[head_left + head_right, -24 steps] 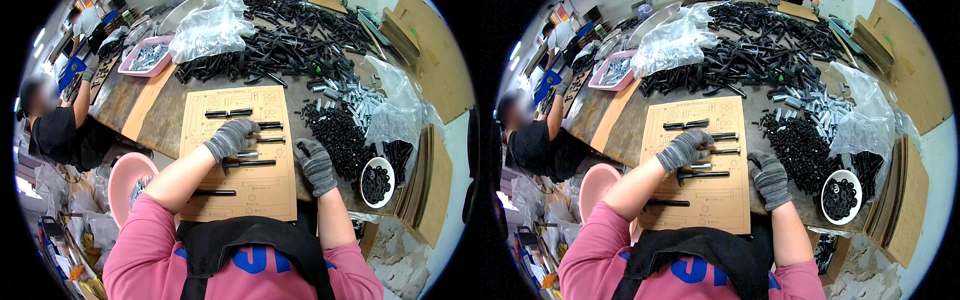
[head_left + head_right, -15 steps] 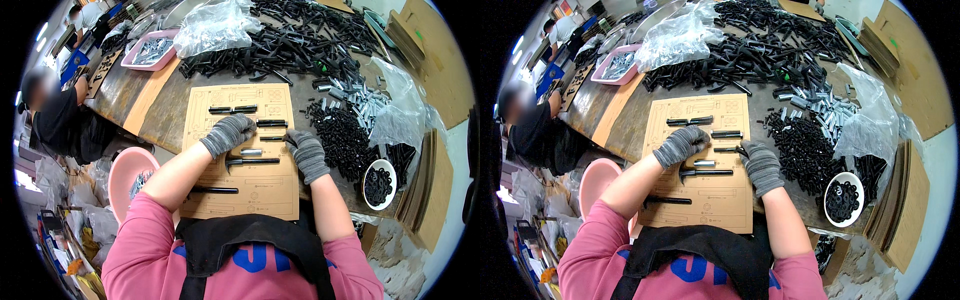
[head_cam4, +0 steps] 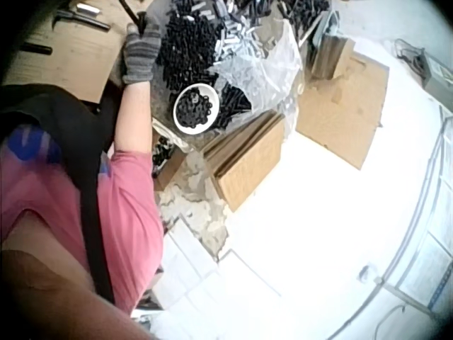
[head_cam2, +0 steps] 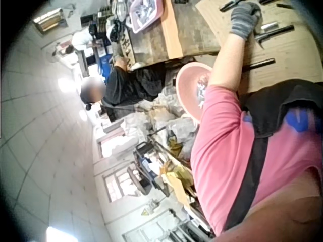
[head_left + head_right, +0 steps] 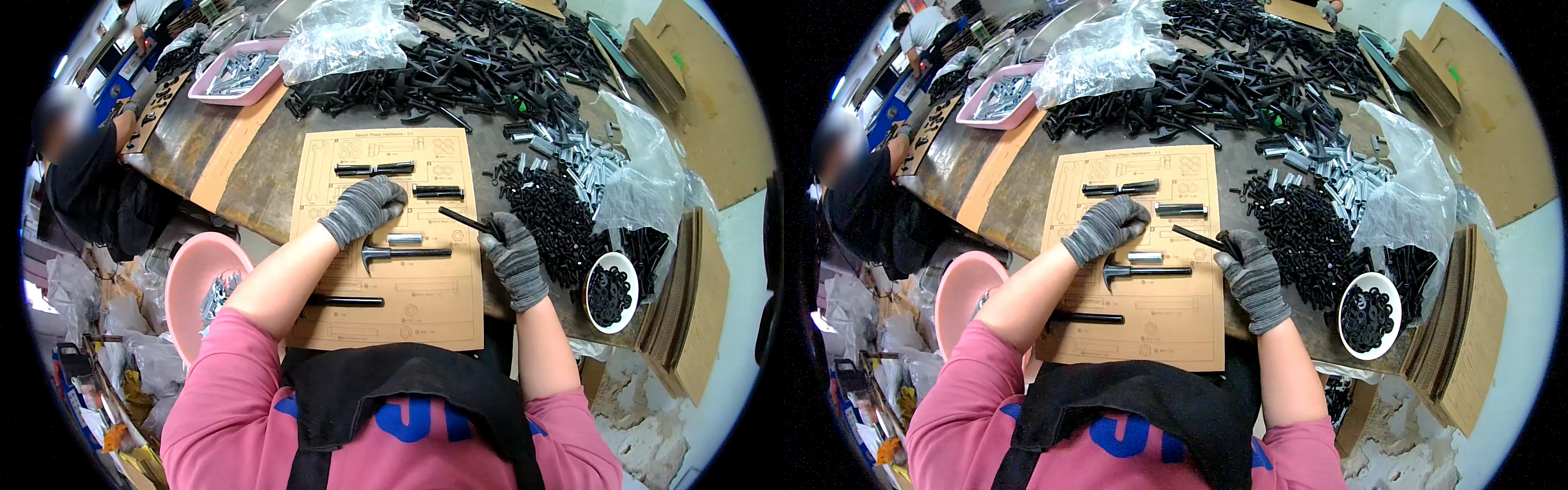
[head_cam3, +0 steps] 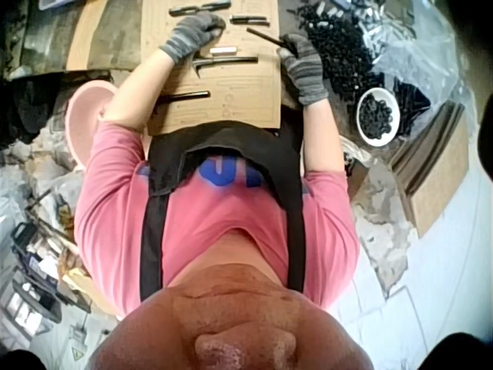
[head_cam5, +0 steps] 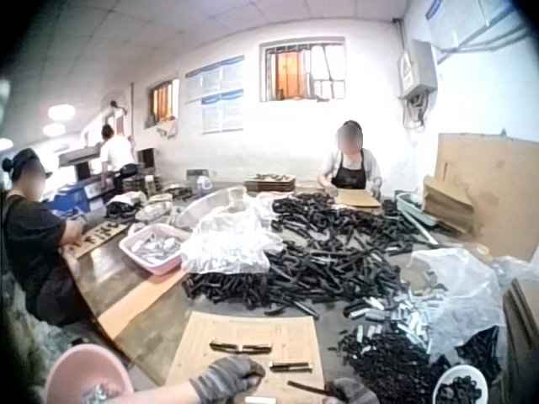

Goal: The person assembles tool kits by placing hammers, wrenches, and small metal parts onto printed cardboard templates. They retrieve items from piles and a pink basin, arrange them in designated slots, and occasionally adjust the templates on the table.

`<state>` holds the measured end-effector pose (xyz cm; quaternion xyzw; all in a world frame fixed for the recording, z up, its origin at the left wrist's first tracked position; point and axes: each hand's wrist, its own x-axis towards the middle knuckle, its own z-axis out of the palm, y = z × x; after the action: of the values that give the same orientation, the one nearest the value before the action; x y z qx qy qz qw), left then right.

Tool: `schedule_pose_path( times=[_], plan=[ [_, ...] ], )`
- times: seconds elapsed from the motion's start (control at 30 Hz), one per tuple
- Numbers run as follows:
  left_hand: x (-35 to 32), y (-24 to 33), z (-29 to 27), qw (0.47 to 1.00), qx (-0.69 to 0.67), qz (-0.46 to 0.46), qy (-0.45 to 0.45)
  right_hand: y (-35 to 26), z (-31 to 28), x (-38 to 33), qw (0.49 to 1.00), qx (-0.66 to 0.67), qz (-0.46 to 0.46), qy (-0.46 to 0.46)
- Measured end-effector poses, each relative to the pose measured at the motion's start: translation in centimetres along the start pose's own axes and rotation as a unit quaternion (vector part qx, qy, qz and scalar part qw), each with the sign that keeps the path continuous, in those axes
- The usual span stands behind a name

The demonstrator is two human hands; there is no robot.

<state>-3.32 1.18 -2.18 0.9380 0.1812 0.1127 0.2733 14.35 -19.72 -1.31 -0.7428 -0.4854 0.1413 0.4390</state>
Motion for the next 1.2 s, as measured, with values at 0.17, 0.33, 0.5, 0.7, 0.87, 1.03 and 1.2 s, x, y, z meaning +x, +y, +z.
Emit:
schedule_pose_path(
  times=[0.17,0.33,0.5,0.7,0.87,1.03,1.2],
  plan=[
    [-0.2,0.7,-0.3,1.000,0.014,-0.024,-0.012,-2.5,-1.7,-1.8,0.995,0.090,0.027,0.029],
    [-0.2,0.5,0.0,0.999,0.027,-0.017,-0.002,-2.2,-2.8,-4.1,0.980,0.176,0.094,0.030],
    [-0.4,0.8,0.0,1.000,0.009,-0.018,0.001,-3.1,-5.2,-7.4,0.873,0.432,0.225,0.009],
    [-0.3,0.0,0.8,0.999,0.042,0.025,0.023,0.5,-8.5,-14.9,0.791,0.563,0.228,0.071],
    [-0.4,-0.8,1.1,0.998,0.031,0.050,0.030,4.2,-11.3,-22.3,0.776,0.569,0.258,0.088],
    [-0.4,-2.9,2.1,0.999,0.004,0.023,0.027,9.7,-14.6,-30.7,0.775,0.428,0.428,0.185],
    [-0.6,-1.1,1.3,1.000,-0.018,0.006,0.017,13.0,-15.8,-35.6,0.596,0.318,0.419,0.607]
  ],
)
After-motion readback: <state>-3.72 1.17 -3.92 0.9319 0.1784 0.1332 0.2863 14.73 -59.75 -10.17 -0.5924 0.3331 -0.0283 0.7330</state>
